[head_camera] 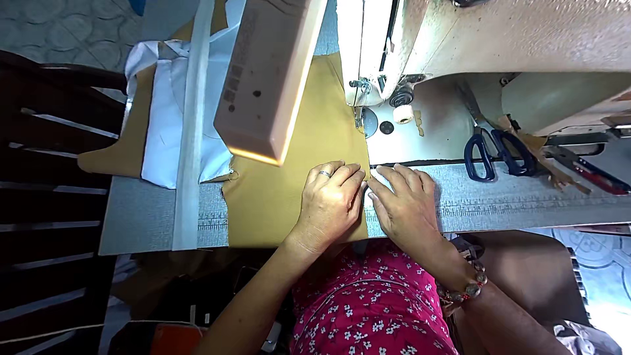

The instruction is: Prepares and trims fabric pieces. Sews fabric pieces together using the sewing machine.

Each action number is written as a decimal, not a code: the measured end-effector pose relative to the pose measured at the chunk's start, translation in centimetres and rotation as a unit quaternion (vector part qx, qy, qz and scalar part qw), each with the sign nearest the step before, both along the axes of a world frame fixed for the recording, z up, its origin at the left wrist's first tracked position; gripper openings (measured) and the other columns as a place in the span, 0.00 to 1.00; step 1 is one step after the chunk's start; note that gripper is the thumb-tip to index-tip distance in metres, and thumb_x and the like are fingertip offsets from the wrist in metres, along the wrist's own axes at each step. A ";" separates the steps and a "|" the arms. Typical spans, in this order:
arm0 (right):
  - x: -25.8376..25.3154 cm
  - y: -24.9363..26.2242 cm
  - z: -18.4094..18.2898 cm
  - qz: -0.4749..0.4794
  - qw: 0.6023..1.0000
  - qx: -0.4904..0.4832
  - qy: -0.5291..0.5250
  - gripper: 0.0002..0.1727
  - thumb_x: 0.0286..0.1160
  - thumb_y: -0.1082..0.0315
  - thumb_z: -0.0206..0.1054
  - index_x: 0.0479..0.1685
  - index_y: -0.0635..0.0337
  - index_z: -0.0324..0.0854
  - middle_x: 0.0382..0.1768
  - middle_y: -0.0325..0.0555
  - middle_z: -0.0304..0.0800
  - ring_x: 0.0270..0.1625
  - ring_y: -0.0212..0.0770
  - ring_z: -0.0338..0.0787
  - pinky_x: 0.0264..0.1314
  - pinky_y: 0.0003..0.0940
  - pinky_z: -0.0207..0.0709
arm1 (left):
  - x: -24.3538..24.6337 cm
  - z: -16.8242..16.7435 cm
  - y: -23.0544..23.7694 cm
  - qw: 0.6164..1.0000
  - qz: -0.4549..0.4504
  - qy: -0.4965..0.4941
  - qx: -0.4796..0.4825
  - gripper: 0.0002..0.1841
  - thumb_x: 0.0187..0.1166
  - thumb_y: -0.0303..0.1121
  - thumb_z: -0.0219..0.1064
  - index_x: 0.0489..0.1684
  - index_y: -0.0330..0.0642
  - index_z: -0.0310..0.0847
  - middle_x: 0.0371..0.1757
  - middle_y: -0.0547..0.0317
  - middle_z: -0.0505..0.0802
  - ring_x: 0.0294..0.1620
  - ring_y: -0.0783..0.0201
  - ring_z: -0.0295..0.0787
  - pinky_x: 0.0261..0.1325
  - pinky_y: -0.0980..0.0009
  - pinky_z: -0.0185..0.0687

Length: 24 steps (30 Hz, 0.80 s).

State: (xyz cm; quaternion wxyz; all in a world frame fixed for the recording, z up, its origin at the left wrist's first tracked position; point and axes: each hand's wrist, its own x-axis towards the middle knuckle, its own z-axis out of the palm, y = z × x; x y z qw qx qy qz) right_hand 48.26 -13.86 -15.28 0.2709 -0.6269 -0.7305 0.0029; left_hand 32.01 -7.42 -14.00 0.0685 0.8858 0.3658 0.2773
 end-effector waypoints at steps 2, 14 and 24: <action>0.1 -0.1 0.0 0.006 1.000 -0.005 0.005 0.18 0.81 0.61 0.59 0.58 0.52 0.93 0.65 0.52 0.91 0.71 0.63 0.85 0.71 0.67 0.68 | 0.1 0.0 -0.1 1.000 0.001 0.006 -0.009 0.17 0.83 0.37 0.58 0.50 0.39 0.95 0.58 0.49 0.96 0.62 0.46 0.90 0.65 0.49 0.78; 1.2 1.1 0.2 0.024 0.999 0.013 -0.018 0.20 0.74 0.70 0.60 0.59 0.47 0.93 0.58 0.55 0.92 0.62 0.61 0.88 0.64 0.64 0.73 | -2.5 -0.8 0.4 0.993 -0.036 -0.009 -0.111 0.23 0.88 0.43 0.49 0.66 0.50 0.90 0.75 0.57 0.88 0.86 0.41 0.69 0.82 0.22 0.40; 1.6 3.9 1.0 0.036 0.998 -0.017 -0.047 0.21 0.73 0.72 0.61 0.62 0.48 0.91 0.51 0.58 0.89 0.55 0.64 0.87 0.58 0.62 0.72 | -2.0 -0.5 2.7 0.995 -0.039 0.016 -0.092 0.21 0.84 0.36 0.53 0.68 0.47 0.89 0.75 0.52 0.88 0.82 0.40 0.75 0.80 0.23 0.47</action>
